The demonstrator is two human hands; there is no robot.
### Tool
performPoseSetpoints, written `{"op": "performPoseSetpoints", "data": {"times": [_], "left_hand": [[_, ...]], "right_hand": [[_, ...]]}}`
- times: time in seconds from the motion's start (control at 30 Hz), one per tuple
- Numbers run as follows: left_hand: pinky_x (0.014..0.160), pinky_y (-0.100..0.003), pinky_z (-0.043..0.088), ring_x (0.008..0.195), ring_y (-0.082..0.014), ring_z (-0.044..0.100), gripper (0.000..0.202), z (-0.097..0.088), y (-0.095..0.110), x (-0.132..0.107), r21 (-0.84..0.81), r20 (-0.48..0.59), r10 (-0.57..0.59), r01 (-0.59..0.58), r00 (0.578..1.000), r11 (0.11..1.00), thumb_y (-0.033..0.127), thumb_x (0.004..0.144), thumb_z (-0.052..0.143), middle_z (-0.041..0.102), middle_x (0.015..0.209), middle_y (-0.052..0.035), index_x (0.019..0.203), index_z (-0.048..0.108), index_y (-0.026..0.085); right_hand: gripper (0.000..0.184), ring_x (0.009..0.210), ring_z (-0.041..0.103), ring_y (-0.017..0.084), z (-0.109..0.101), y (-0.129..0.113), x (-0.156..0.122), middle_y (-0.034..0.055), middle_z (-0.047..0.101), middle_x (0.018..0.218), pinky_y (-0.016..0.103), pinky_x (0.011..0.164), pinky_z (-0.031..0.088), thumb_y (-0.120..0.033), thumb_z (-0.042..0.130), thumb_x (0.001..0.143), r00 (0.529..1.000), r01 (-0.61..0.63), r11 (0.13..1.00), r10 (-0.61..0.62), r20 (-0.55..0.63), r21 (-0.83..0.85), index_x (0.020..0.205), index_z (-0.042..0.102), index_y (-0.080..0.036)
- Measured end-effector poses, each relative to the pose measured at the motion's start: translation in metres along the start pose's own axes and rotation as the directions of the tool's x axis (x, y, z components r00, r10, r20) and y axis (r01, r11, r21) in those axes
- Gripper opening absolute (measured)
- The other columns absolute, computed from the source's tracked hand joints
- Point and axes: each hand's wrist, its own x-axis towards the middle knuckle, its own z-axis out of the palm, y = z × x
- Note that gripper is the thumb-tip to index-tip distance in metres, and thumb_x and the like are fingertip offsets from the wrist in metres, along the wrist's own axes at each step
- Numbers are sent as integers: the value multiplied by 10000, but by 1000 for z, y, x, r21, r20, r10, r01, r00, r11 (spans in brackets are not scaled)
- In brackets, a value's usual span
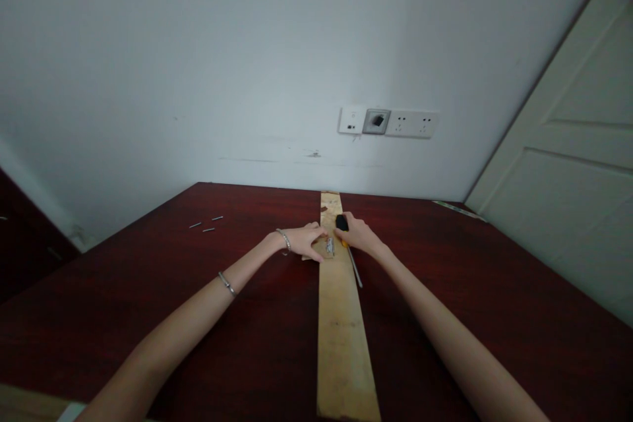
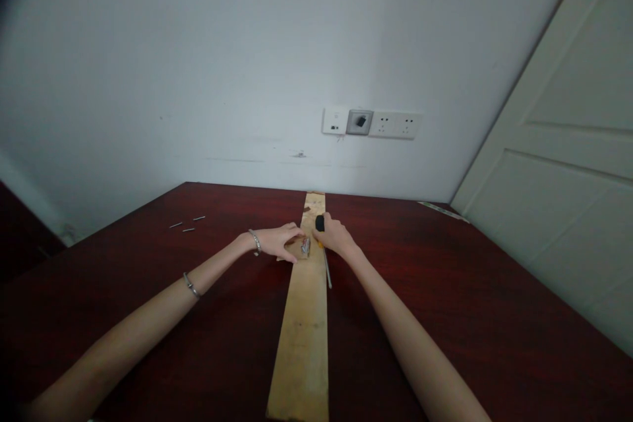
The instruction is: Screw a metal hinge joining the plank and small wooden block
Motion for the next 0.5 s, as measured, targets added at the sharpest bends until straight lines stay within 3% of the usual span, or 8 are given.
{"op": "performPoseSetpoints", "data": {"times": [0.13,0.27,0.4,0.5], "left_hand": [[917,-293,380,1026,-221,465,701,6,-5,0,-72,-42,4,-7,999,997,471,695,702,423,1081,-78,1245,432,132],[890,-288,399,989,-216,484,698,8,-7,2,-90,-60,13,-18,998,996,467,688,713,423,1068,-84,1233,458,112],[852,-285,417,921,-200,502,663,7,-7,3,-73,-77,16,-21,997,997,476,688,710,435,1013,-63,1213,498,131],[838,-290,426,900,-203,506,648,7,-8,3,-62,-95,18,-24,995,998,470,681,718,444,976,-54,1201,524,135]], "right_hand": [[505,913,616,272,-11,1,2,190,555,1113,362,745,451,-489,435,862,995,49,999,-47,-93,21,1237,472,-152],[342,894,583,179,-31,0,1,102,573,1028,294,813,435,-326,504,851,973,191,981,-182,-143,48,1153,556,-173],[214,841,568,164,-44,-8,-10,62,619,916,281,798,435,-170,578,759,886,460,880,-448,-117,120,961,647,-158],[217,830,579,162,-44,-12,-20,49,649,905,285,793,436,-129,591,716,840,537,823,-542,-30,186,915,668,-171]]}}
